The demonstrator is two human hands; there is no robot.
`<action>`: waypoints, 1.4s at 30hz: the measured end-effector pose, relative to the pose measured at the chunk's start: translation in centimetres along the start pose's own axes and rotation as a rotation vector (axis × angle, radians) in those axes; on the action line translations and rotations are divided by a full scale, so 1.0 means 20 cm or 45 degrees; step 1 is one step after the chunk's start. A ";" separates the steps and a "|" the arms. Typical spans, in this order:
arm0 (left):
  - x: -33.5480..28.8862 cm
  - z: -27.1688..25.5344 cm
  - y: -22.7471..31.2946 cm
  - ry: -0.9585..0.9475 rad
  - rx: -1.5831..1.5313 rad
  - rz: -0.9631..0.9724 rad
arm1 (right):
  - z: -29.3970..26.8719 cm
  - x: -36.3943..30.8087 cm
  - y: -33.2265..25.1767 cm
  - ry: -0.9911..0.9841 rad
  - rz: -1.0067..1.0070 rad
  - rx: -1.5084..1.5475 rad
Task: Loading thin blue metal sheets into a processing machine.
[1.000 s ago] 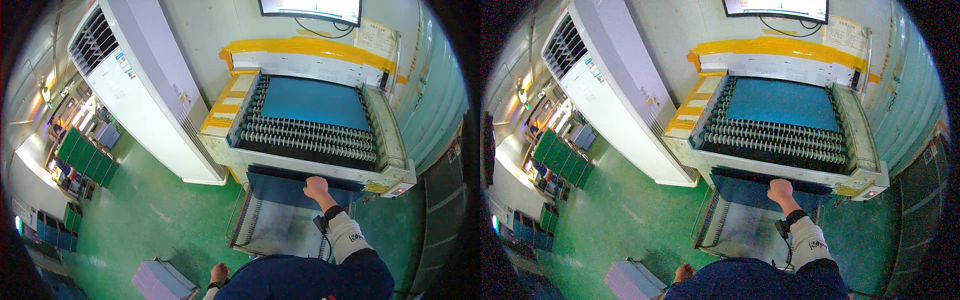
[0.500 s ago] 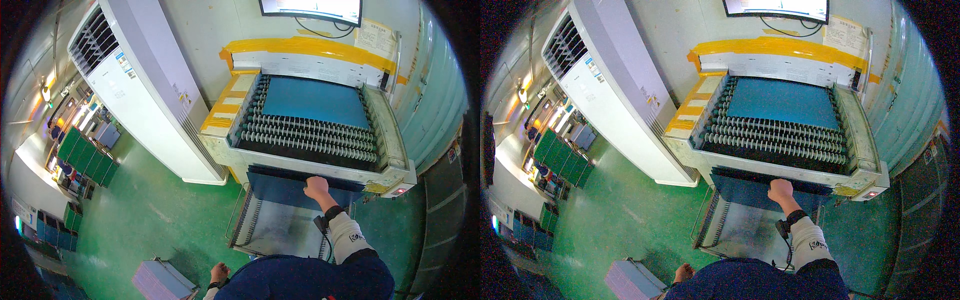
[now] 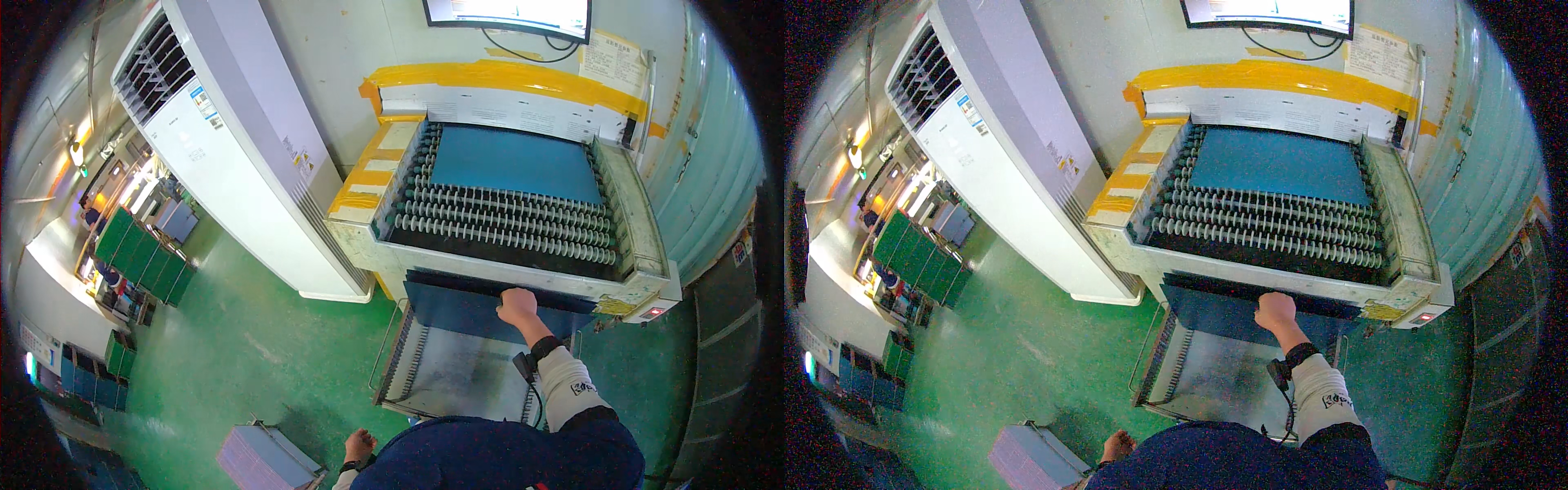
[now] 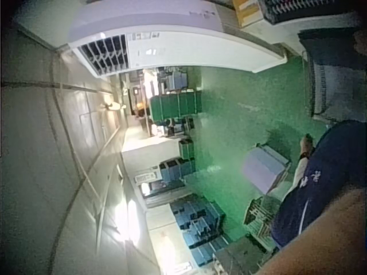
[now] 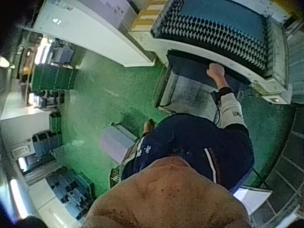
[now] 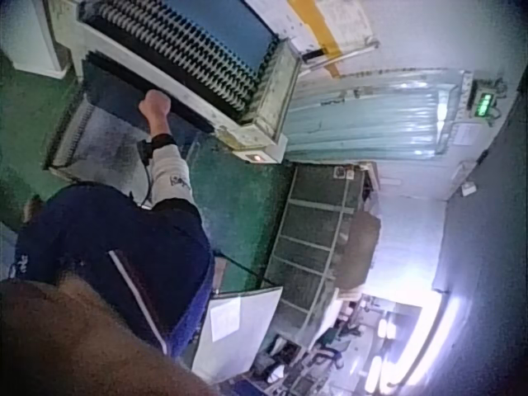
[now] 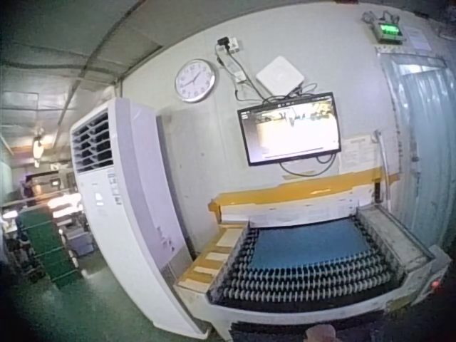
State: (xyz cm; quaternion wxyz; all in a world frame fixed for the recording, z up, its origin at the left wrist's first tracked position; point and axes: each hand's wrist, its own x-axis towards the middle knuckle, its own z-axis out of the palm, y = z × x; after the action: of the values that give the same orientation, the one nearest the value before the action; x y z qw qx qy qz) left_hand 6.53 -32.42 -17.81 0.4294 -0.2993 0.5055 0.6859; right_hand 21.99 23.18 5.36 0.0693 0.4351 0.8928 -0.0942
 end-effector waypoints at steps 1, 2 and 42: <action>0.00 -0.01 0.00 -0.001 0.025 -0.003 | 0.00 0.00 0.00 -0.006 -0.003 -0.002; 0.00 -0.01 0.00 -0.004 0.052 -0.008 | 0.01 0.01 0.00 -0.011 -0.001 -0.006; 0.14 -0.11 -0.02 -0.048 0.174 -0.065 | 0.04 0.03 0.03 0.015 0.000 0.007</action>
State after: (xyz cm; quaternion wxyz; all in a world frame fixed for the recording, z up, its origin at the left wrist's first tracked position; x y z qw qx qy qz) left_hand 5.53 -33.75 -20.94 0.4757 -0.2694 0.5351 0.6441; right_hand 22.17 23.71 4.35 0.0628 0.4359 0.8929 -0.0939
